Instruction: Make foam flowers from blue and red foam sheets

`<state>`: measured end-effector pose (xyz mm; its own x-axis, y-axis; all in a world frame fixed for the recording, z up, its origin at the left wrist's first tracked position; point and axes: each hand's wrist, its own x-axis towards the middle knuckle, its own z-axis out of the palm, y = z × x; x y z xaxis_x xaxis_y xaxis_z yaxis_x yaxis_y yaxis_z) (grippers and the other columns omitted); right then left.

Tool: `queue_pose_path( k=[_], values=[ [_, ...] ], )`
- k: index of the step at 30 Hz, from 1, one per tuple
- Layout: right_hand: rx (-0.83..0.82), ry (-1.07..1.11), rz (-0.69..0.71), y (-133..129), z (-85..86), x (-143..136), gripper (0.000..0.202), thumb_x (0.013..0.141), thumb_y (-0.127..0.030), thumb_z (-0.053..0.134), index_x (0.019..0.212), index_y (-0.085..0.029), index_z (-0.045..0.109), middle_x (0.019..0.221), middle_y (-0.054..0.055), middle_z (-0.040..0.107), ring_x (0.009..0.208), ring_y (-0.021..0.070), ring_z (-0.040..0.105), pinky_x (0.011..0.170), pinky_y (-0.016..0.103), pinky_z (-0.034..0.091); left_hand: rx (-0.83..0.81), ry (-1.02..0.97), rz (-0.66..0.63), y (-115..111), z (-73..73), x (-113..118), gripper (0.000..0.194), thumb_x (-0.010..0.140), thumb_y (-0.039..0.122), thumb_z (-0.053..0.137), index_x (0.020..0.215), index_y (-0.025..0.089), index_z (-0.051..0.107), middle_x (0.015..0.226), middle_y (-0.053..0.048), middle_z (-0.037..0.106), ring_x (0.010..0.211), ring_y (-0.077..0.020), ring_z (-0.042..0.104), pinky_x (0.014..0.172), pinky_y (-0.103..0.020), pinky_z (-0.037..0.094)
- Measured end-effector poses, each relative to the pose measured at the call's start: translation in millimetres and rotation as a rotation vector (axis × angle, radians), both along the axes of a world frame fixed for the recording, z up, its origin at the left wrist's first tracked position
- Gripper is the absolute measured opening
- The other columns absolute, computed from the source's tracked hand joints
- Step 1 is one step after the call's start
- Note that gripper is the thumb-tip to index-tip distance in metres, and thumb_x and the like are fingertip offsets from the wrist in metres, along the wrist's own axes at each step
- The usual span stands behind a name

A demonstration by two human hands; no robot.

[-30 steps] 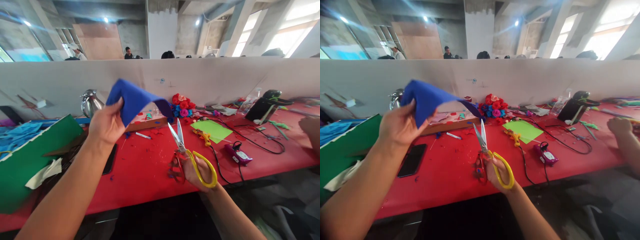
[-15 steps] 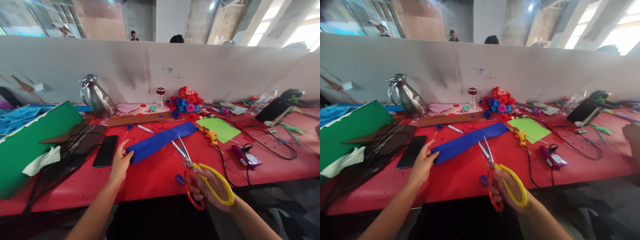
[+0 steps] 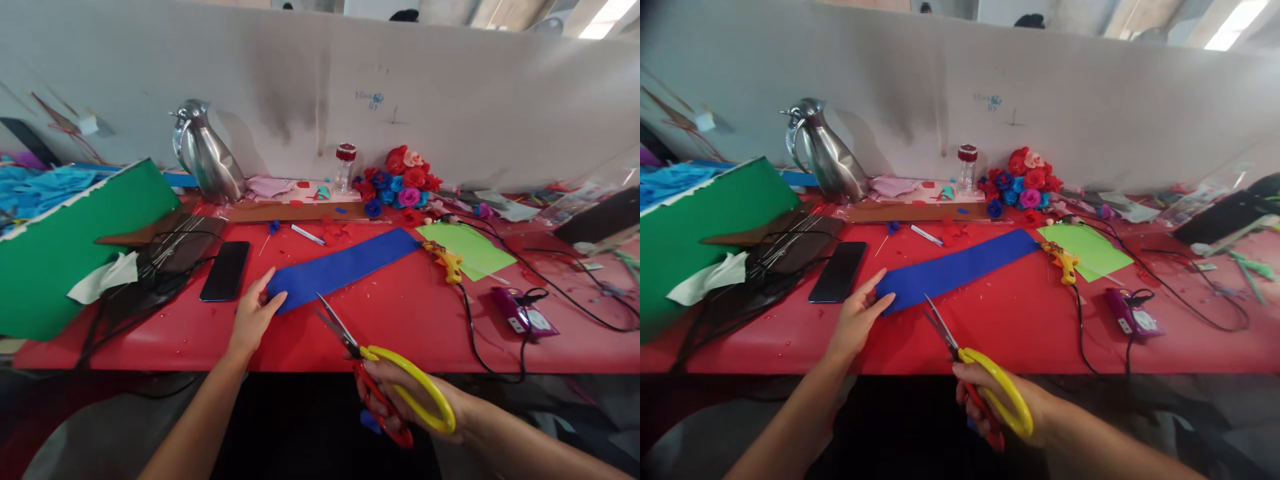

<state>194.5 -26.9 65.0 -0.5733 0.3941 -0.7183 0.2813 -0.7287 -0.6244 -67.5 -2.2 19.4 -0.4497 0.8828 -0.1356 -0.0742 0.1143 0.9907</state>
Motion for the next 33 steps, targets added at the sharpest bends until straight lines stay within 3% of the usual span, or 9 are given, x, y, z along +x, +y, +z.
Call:
queue_pose_path(
  k=[8,13,18,23,33],
  values=[
    [0.020,0.008,-0.068,13.6,2.8,-29.1,0.042,0.072,-0.058,0.061,0.081,-0.019,0.052,0.066,-0.002,0.050,0.052,0.0081,0.043,0.045,0.019,0.033,-0.015,-0.112,-0.058,-3.3,2.1,2.5,0.080,0.062,0.022,0.076,0.137,0.022,0.046,0.106,-0.008,0.071,0.102,-0.0249,0.065,0.094,-0.041,0.049],
    [-0.015,0.007,-0.063,18.0,4.6,-40.6,0.042,0.073,-0.058,0.060,0.082,-0.018,0.051,0.069,-0.001,0.052,0.051,0.0078,0.044,0.045,0.019,0.034,-0.001,-0.118,-0.073,-5.8,0.3,1.7,0.085,0.061,0.022,0.076,0.139,0.021,0.043,0.113,-0.009,0.069,0.105,-0.0260,0.064,0.095,-0.041,0.048],
    [-0.017,-0.026,-0.063,17.5,7.0,-48.9,0.041,0.074,-0.058,0.059,0.082,-0.018,0.052,0.067,-0.002,0.051,0.051,0.0075,0.042,0.044,0.019,0.033,-0.011,-0.142,-0.097,-6.4,-0.6,0.8,0.086,0.062,0.022,0.076,0.140,0.022,0.041,0.114,-0.010,0.068,0.104,-0.0259,0.064,0.090,-0.040,0.051],
    [-0.050,-0.052,-0.070,18.1,5.9,-54.4,0.041,0.077,-0.057,0.057,0.080,-0.017,0.052,0.065,-0.002,0.049,0.050,0.0071,0.041,0.043,0.018,0.031,0.000,-0.144,-0.121,-6.6,-1.5,-0.1,0.090,0.061,0.023,0.077,0.142,0.020,0.038,0.118,-0.011,0.066,0.106,-0.0257,0.063,0.097,-0.042,0.046],
    [-0.077,-0.066,-0.146,18.3,3.7,-57.3,0.038,0.081,-0.054,0.057,0.079,-0.017,0.051,0.064,-0.003,0.049,0.045,0.0042,0.037,0.040,0.016,0.025,-0.010,-0.093,-0.129,-5.3,-2.5,-3.1,0.092,0.063,0.027,0.077,0.143,0.017,0.034,0.117,-0.011,0.067,0.106,-0.0246,0.063,0.096,-0.040,0.047]
  ],
)
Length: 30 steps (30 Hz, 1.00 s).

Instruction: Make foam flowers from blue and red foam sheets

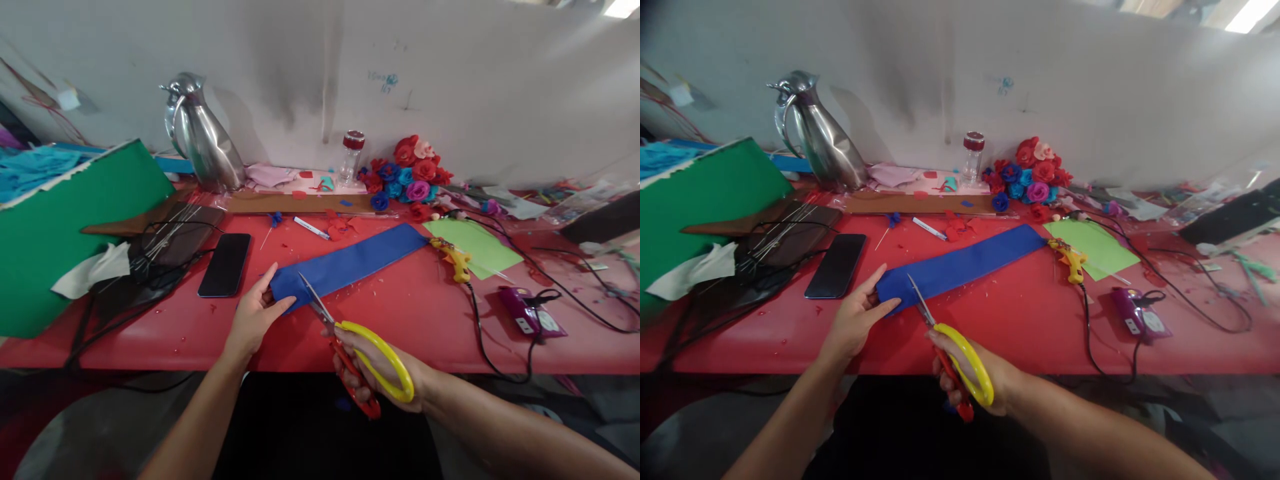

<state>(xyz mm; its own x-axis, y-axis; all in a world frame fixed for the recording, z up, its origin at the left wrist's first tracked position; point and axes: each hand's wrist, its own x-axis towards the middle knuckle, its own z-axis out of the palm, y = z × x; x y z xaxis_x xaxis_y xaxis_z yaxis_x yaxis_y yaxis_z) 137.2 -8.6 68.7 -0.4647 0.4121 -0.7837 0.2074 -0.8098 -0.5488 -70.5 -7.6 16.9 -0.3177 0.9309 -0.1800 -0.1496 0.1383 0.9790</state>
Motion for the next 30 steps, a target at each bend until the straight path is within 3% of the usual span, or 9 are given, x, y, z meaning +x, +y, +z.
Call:
queue_pose_path(
  k=[8,21,25,30],
  values=[
    [-0.039,0.017,-0.068,-0.1,-0.5,0.1,0.033,0.082,-0.049,0.059,0.092,-0.019,0.053,0.065,-0.004,0.050,0.042,0.0024,0.037,0.038,0.014,0.022,-0.029,-0.018,-0.005,0.7,-0.8,-0.7,0.094,0.061,0.027,0.077,0.143,0.016,0.034,0.110,-0.011,0.069,0.102,-0.0250,0.064,0.096,-0.043,0.046],
    [-0.017,-0.059,-0.066,-1.9,3.3,-4.3,0.031,0.087,-0.049,0.054,0.096,-0.021,0.049,0.063,-0.007,0.047,0.036,-0.0001,0.033,0.035,0.012,0.020,-0.025,-0.018,0.001,1.7,-1.3,-0.2,0.093,0.061,0.027,0.077,0.143,0.016,0.034,0.109,-0.011,0.070,0.102,-0.0237,0.064,0.094,-0.040,0.048],
    [0.047,-0.049,-0.033,-3.8,3.9,-5.6,0.040,0.083,-0.056,0.055,0.100,-0.021,0.047,0.062,-0.008,0.046,0.035,0.0006,0.033,0.032,0.012,0.022,-0.030,-0.027,-0.003,1.9,-0.8,0.6,0.095,0.061,0.028,0.078,0.144,0.015,0.032,0.110,-0.011,0.069,0.103,-0.0241,0.064,0.094,-0.039,0.049],
    [0.208,-0.042,0.075,-6.4,3.6,-5.0,0.048,0.080,-0.067,0.049,0.084,-0.020,0.043,0.056,-0.010,0.040,0.031,0.0004,0.029,0.027,0.014,0.025,-0.026,0.000,-0.011,1.3,1.8,1.7,0.092,0.063,0.028,0.076,0.144,0.017,0.033,0.115,-0.011,0.068,0.107,-0.0250,0.063,0.097,-0.042,0.047]
  ],
)
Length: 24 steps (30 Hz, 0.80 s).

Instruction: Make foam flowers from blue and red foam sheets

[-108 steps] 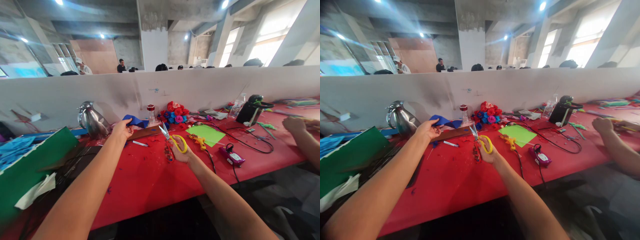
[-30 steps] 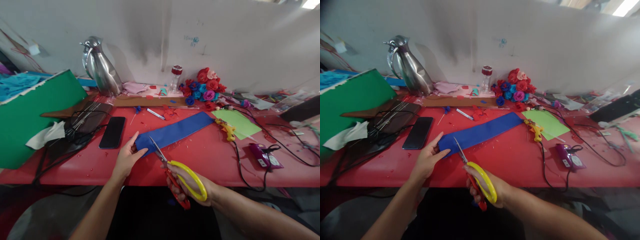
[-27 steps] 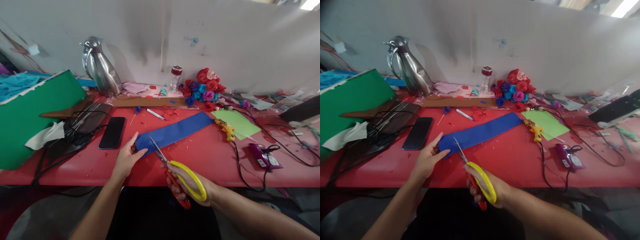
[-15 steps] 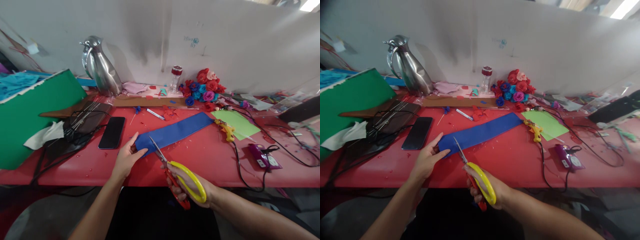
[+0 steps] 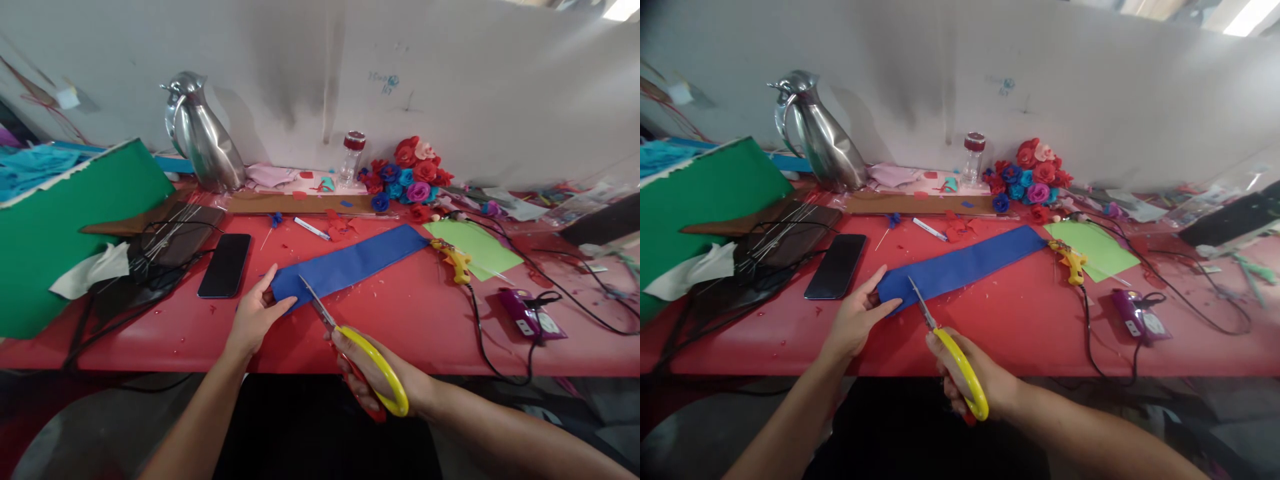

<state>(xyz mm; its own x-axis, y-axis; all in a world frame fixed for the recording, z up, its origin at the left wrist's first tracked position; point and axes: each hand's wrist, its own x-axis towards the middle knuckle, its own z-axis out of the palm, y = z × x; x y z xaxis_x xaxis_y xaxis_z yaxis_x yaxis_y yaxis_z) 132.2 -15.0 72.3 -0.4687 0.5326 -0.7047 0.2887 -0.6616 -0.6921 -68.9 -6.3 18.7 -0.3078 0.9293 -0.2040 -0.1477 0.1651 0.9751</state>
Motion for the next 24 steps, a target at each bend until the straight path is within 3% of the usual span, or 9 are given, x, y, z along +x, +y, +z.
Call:
queue_pose_path(
  k=[8,14,24],
  values=[
    [0.021,-0.014,0.075,-0.6,-3.8,-1.6,0.047,0.083,-0.068,0.044,0.085,-0.021,0.041,0.046,-0.013,0.035,0.026,0.0029,0.026,0.024,0.016,0.025,-0.028,-0.029,-0.019,0.2,2.1,0.2,0.092,0.064,0.029,0.075,0.144,0.018,0.031,0.118,-0.011,0.067,0.110,-0.0254,0.061,0.100,-0.044,0.044],
    [-0.106,0.045,-0.072,4.8,-4.2,-2.6,0.048,0.081,-0.066,0.049,0.101,-0.023,0.046,0.059,-0.009,0.045,0.031,0.0020,0.030,0.030,0.015,0.025,-0.014,-0.058,0.005,-0.6,2.5,0.0,0.095,0.062,0.029,0.077,0.144,0.017,0.032,0.113,-0.011,0.069,0.105,-0.0260,0.064,0.098,-0.044,0.045],
    [-0.092,0.040,-0.014,21.7,5.6,-17.3,0.055,0.073,-0.072,0.054,0.090,-0.020,0.046,0.058,-0.007,0.043,0.036,0.0024,0.032,0.034,0.016,0.027,-0.009,-0.068,-0.019,-3.5,3.2,-0.4,0.098,0.061,0.029,0.079,0.145,0.016,0.030,0.118,-0.012,0.066,0.107,-0.0262,0.062,0.099,-0.043,0.044]
  ],
)
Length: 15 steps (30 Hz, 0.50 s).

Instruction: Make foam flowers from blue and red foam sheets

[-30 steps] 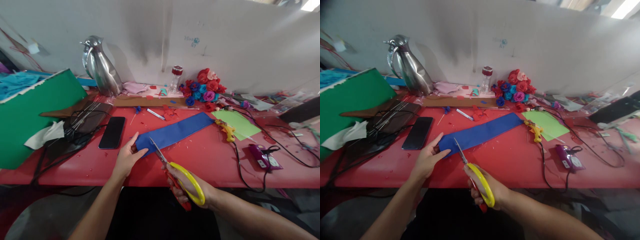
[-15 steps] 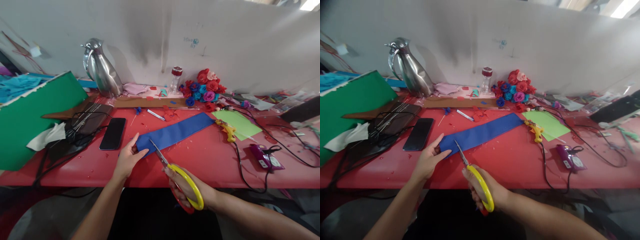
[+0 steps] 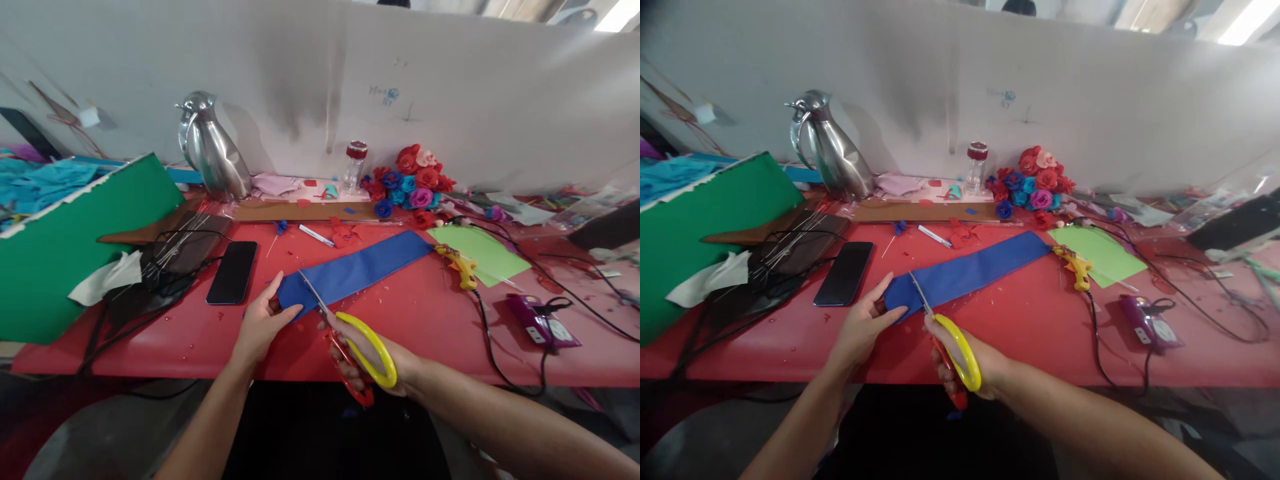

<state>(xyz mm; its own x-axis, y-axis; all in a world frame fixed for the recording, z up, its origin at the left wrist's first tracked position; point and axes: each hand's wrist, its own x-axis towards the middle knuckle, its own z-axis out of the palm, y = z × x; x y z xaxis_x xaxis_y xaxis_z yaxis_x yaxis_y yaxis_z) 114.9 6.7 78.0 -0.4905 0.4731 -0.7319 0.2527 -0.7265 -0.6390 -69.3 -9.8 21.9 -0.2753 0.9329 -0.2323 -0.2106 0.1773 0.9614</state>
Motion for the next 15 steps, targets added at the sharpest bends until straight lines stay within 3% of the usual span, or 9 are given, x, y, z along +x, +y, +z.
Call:
queue_pose_path(
  k=[8,15],
  values=[
    [0.162,0.022,0.024,-2.2,-11.0,-6.9,0.060,0.072,-0.078,0.047,0.092,-0.021,0.043,0.053,-0.009,0.041,0.030,0.0038,0.032,0.027,0.017,0.031,-0.010,0.004,0.015,0.0,3.8,2.0,0.095,0.064,0.027,0.077,0.145,0.015,0.029,0.120,-0.013,0.065,0.108,-0.0261,0.062,0.098,-0.041,0.045],
    [0.175,0.004,0.060,-1.3,-13.7,-8.7,0.050,0.082,-0.071,0.040,0.087,-0.021,0.044,0.045,-0.010,0.038,0.026,0.0048,0.030,0.025,0.017,0.029,-0.010,0.004,0.025,0.6,4.8,1.2,0.095,0.064,0.027,0.077,0.145,0.015,0.030,0.120,-0.013,0.066,0.109,-0.0252,0.061,0.098,-0.038,0.045]
  ],
)
